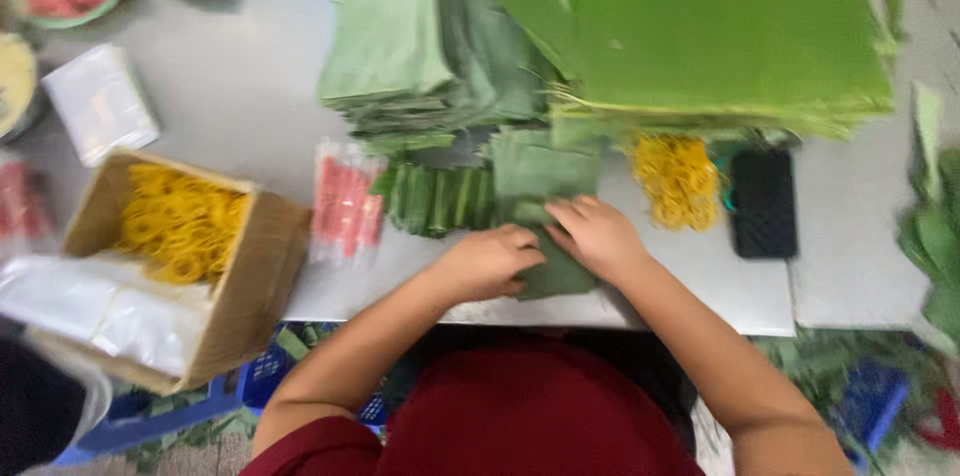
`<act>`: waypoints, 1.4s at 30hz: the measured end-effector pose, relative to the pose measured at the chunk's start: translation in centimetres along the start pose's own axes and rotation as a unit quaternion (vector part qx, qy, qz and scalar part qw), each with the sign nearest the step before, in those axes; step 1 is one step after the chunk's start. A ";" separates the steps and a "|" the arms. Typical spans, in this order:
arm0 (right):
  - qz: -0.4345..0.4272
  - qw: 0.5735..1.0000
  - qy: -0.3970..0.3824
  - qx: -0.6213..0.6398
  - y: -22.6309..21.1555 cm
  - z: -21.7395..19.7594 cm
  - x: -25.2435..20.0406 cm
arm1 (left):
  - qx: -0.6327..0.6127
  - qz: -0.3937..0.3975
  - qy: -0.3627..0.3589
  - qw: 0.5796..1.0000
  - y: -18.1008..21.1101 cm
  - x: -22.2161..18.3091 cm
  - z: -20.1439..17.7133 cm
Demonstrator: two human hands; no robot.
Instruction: The person wraps portions of meat in banana leaves by hand, folding the leaves into small rectangular bundles and securing each one with a rubber band.
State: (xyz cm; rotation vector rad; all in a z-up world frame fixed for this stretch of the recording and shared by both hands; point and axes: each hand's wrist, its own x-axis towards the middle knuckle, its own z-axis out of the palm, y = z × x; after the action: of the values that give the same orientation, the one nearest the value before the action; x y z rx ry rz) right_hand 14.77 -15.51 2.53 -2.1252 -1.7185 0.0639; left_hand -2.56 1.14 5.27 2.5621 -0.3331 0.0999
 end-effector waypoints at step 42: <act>0.030 0.998 0.006 -0.047 -1.0 -1.5 1.5 | 0.049 0.000 0.096 0.994 -8.2 4.6 2.1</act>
State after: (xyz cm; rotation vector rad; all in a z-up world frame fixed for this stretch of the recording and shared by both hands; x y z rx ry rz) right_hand 14.62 -14.30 4.55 -2.2405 -1.6811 -0.0145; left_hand 3.95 5.79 -0.09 2.6231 -0.2604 0.3684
